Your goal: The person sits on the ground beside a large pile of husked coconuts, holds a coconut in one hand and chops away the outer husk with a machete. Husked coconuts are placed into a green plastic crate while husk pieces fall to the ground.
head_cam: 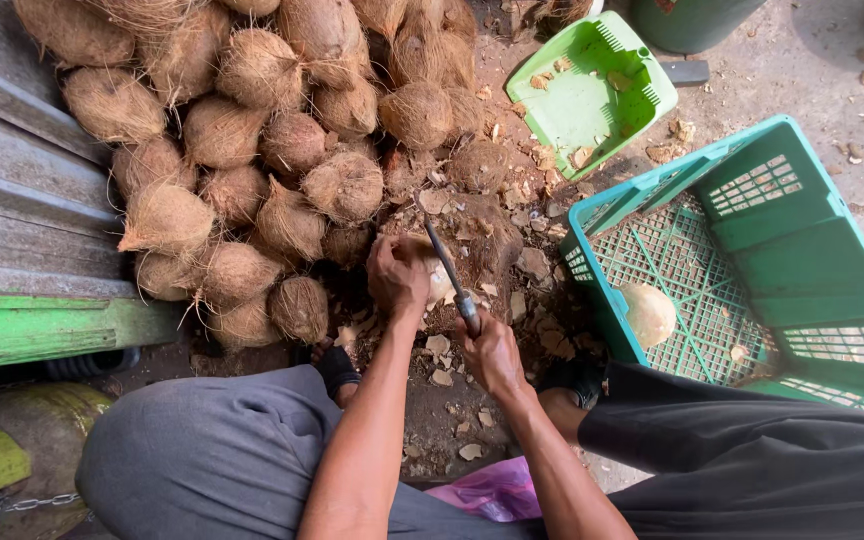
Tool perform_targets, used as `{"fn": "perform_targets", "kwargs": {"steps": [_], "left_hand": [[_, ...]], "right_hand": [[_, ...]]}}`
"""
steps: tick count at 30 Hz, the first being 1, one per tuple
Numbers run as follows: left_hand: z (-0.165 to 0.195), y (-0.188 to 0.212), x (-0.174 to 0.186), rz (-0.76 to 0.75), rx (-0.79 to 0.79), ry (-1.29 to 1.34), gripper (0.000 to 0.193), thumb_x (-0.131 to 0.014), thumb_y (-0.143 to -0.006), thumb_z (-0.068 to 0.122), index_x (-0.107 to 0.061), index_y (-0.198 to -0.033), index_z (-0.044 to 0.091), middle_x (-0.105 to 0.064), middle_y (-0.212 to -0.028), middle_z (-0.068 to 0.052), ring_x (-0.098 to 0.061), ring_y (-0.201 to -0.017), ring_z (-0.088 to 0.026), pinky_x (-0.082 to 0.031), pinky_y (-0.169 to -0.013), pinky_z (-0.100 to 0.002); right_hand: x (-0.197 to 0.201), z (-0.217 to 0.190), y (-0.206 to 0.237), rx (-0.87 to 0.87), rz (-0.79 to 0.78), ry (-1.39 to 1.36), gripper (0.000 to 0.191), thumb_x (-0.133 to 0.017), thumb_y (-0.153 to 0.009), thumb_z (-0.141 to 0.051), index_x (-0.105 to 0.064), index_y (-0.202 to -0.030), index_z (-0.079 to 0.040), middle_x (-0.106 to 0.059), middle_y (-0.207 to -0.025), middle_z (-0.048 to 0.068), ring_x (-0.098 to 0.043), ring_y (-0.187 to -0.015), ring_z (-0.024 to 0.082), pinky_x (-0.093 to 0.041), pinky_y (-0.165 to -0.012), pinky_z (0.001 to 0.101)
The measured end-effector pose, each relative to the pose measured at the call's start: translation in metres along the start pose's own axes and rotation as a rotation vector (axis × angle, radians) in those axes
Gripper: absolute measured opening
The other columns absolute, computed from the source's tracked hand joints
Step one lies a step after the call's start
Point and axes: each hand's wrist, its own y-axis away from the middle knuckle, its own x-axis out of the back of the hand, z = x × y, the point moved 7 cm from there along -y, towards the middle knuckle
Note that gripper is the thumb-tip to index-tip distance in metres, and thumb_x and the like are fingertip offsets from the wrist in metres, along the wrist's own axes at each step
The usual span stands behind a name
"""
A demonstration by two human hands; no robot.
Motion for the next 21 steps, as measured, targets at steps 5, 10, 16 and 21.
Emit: {"fn": "perform_targets", "kwargs": {"steps": [5, 10, 16, 21], "left_hand": [[-0.013, 0.000, -0.001, 0.087, 0.046, -0.113, 0.037, -0.052, -0.102, 0.040, -0.066, -0.110, 0.007, -0.069, -0.116, -0.016, -0.066, -0.104, -0.032, -0.054, -0.089, -0.047], [-0.019, -0.001, -0.008, -0.024, 0.157, -0.034, 0.036, -0.047, -0.099, 0.040, -0.065, -0.107, 0.010, -0.070, -0.115, -0.014, -0.068, -0.102, -0.030, -0.054, -0.089, -0.046], [-0.005, 0.001, 0.001, 0.044, 0.048, -0.004, 0.042, -0.045, -0.101, 0.043, -0.065, -0.104, 0.005, -0.067, -0.110, -0.019, -0.065, -0.099, -0.032, -0.053, -0.085, -0.048], [-0.006, -0.003, -0.002, -0.040, 0.098, -0.041, 0.044, -0.042, -0.101, 0.044, -0.064, -0.103, 0.006, -0.068, -0.107, -0.016, -0.067, -0.096, -0.028, -0.055, -0.082, -0.044]], "right_hand": [[0.004, -0.006, 0.009, 0.056, 0.061, -0.048, 0.036, -0.066, -0.097, -0.033, -0.056, -0.079, -0.004, -0.049, -0.052, 0.013, -0.046, -0.044, 0.025, -0.042, -0.047, 0.0433], [-0.008, 0.027, 0.001, 0.016, 0.060, -0.057, 0.030, -0.059, -0.101, -0.029, -0.056, -0.081, -0.007, -0.054, -0.060, 0.007, -0.048, -0.049, 0.020, -0.043, -0.047, 0.0421], [-0.024, 0.085, -0.001, -0.394, -0.218, -0.049, 0.033, -0.062, -0.100, -0.032, -0.057, -0.075, -0.010, -0.057, -0.063, 0.005, -0.047, -0.049, 0.016, -0.040, -0.046, 0.0404], [-0.003, 0.055, -0.005, -0.298, -0.150, -0.188, 0.035, -0.063, -0.099, -0.033, -0.052, -0.075, -0.009, -0.052, -0.059, 0.004, -0.046, -0.049, 0.013, -0.041, -0.046, 0.0377]]}}
